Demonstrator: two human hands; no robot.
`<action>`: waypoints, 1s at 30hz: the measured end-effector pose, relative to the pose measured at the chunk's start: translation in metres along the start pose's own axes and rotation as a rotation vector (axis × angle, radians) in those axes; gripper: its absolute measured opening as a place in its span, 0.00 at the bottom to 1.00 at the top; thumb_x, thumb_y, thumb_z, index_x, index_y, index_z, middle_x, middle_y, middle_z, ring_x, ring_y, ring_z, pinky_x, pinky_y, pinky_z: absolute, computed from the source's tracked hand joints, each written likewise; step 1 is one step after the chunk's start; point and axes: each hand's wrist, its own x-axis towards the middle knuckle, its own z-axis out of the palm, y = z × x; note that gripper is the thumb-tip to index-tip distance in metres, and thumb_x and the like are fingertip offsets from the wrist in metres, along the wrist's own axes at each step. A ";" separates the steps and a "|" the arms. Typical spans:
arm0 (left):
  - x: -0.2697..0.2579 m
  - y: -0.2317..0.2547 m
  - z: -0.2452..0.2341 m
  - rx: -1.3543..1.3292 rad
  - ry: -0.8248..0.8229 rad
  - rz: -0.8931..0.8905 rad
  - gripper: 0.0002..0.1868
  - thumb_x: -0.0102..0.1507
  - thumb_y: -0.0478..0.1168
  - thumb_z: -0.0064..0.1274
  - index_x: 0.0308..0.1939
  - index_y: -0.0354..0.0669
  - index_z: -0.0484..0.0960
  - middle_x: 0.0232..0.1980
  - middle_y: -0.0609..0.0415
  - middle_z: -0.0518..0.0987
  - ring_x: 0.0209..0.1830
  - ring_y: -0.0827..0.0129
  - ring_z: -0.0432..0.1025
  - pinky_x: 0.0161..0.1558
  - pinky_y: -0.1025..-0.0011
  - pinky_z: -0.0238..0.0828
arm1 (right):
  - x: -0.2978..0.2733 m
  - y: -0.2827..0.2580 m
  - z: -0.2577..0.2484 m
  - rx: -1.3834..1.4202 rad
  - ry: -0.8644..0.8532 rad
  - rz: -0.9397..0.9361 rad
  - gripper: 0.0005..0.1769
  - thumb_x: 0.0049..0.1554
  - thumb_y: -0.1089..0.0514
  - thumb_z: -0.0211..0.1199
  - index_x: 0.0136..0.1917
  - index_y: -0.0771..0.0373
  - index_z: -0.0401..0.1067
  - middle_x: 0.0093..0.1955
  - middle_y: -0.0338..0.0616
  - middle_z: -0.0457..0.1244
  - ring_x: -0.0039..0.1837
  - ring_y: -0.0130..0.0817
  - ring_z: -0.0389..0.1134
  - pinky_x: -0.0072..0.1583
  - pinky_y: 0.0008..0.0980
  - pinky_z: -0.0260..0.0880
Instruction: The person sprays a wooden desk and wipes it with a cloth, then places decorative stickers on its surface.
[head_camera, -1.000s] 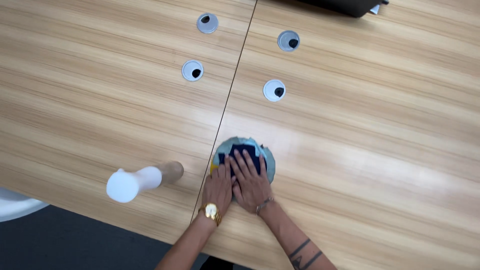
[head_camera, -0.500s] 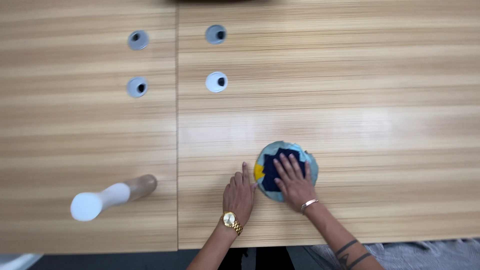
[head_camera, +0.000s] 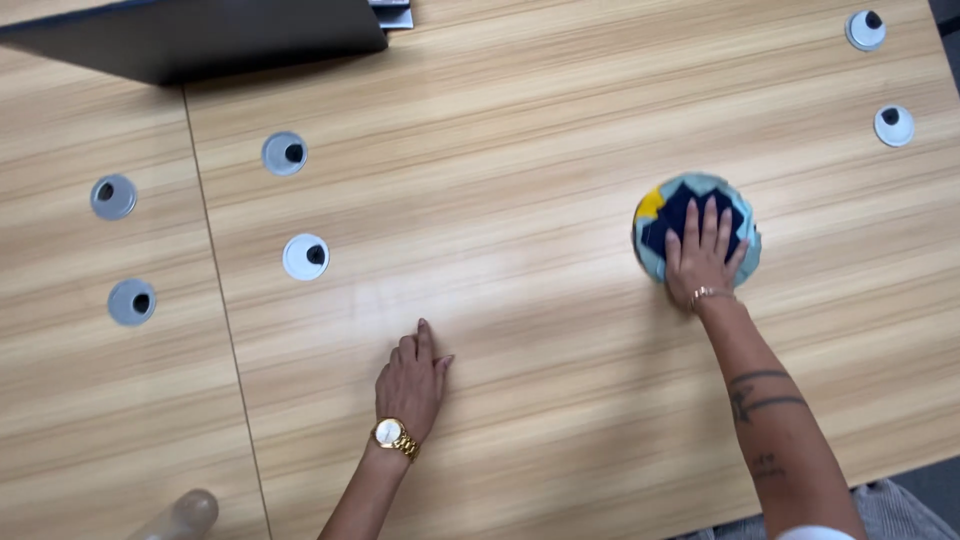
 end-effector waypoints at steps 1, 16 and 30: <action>0.009 0.000 -0.004 0.003 -0.002 0.000 0.36 0.67 0.53 0.48 0.72 0.33 0.63 0.45 0.47 0.73 0.39 0.60 0.72 0.36 0.65 0.75 | 0.023 -0.013 -0.003 0.002 -0.002 0.001 0.40 0.65 0.36 0.35 0.86 0.46 0.34 0.89 0.38 0.25 0.88 0.45 0.21 0.78 0.68 0.17; 0.077 -0.037 -0.062 0.039 0.175 -0.178 0.31 0.69 0.51 0.46 0.71 0.35 0.67 0.39 0.47 0.72 0.32 0.63 0.72 0.28 0.67 0.74 | 0.055 -0.395 0.076 -0.003 0.071 -0.649 0.38 0.66 0.40 0.43 0.85 0.50 0.44 0.88 0.42 0.31 0.87 0.45 0.27 0.78 0.67 0.20; 0.072 -0.054 -0.055 -0.062 0.247 -0.299 0.27 0.70 0.44 0.46 0.72 0.37 0.69 0.37 0.48 0.71 0.30 0.62 0.71 0.26 0.66 0.73 | 0.141 -0.308 0.040 0.166 0.097 -0.705 0.38 0.65 0.41 0.53 0.85 0.48 0.49 0.88 0.43 0.39 0.87 0.46 0.32 0.80 0.57 0.21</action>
